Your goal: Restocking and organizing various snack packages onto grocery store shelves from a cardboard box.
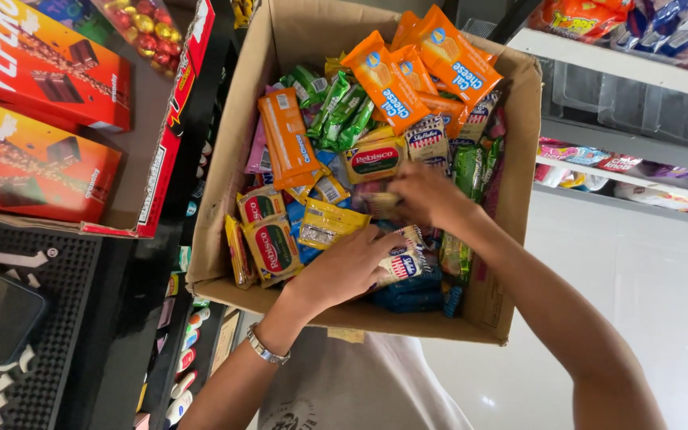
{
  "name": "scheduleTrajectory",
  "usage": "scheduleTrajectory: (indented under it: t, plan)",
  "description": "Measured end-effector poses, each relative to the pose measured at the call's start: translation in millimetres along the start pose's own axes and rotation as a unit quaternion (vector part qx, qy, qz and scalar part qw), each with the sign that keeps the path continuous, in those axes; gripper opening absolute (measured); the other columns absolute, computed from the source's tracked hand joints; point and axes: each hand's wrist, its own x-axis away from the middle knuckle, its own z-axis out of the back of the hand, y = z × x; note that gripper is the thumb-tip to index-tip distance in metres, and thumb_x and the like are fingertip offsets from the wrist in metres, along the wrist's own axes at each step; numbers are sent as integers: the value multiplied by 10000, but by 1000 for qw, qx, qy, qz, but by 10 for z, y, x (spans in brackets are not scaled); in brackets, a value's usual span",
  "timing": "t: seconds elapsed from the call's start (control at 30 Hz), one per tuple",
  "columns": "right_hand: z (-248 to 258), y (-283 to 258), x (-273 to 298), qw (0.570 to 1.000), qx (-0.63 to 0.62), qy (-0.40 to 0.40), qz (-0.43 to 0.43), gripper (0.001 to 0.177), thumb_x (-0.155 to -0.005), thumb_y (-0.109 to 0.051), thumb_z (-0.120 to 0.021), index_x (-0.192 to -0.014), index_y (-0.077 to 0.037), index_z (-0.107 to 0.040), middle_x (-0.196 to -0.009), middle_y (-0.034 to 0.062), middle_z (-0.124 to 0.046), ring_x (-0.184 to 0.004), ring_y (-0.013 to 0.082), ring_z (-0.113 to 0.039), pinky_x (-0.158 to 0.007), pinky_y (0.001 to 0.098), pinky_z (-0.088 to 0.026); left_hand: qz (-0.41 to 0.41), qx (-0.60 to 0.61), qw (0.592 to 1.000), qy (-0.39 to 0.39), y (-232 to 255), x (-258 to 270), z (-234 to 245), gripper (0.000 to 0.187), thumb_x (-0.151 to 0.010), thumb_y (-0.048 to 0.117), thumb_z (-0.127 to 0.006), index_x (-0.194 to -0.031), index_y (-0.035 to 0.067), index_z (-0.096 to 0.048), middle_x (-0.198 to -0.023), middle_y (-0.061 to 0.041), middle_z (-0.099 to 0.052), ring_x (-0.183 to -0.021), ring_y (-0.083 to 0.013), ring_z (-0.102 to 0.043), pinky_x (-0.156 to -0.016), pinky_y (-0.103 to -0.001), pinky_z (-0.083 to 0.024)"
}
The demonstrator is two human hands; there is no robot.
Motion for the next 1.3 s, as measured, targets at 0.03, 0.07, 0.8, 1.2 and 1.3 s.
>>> scheduleTrajectory:
  t: [0.03,0.07,0.8,1.2,1.3]
  plan:
    - [108,-28,54,1000,-1,-1,0,347,-846,-349,-777,-1102,-117,-739,-1279,140,-614,-1252,335,-582,-1089,488,-485,1,1,1000,-1,-20,0,-22,532,-891,160,-726,-1383,170,-524,-1067,-161,-586,-1005,-382,-614,-889,-500,-503]
    - [235,-43,108,995,53,78,-30,374,-770,-366,-818,-1047,-121,-757,-1361,177,-487,-1290,390,-521,-1082,546,-438,-15,1,1000,9,-34,-16,-38,548,-879,152,-727,-1386,156,-519,-1077,-167,-583,-1004,-386,-613,-888,-500,-503]
    - [-157,588,320,956,-243,66,-153,658,-849,-196,-785,-1432,-77,-505,-1282,207,-717,-1126,302,-725,-979,404,-564,-37,-5,998,57,10,-39,24,523,-857,154,-742,-1327,74,-528,-1113,-160,-602,-1010,-386,-626,-865,-495,-518]
    - [239,1526,-178,895,-185,243,-324,1035,-715,-158,-906,-1514,59,-283,-1114,207,-713,-956,323,-729,-866,419,-606,-20,1,999,26,24,-45,11,484,-881,161,-721,-1331,117,-550,-1105,-158,-599,-1009,-382,-623,-877,-496,-512]
    - [249,1396,-241,886,-192,293,-305,1069,-659,-197,-965,-1457,52,-298,-1124,228,-684,-1035,333,-684,-902,429,-574,13,-4,1000,-6,23,-65,17,484,-889,172,-714,-1337,114,-542,-1096,-164,-592,-992,-376,-622,-862,-495,-511]
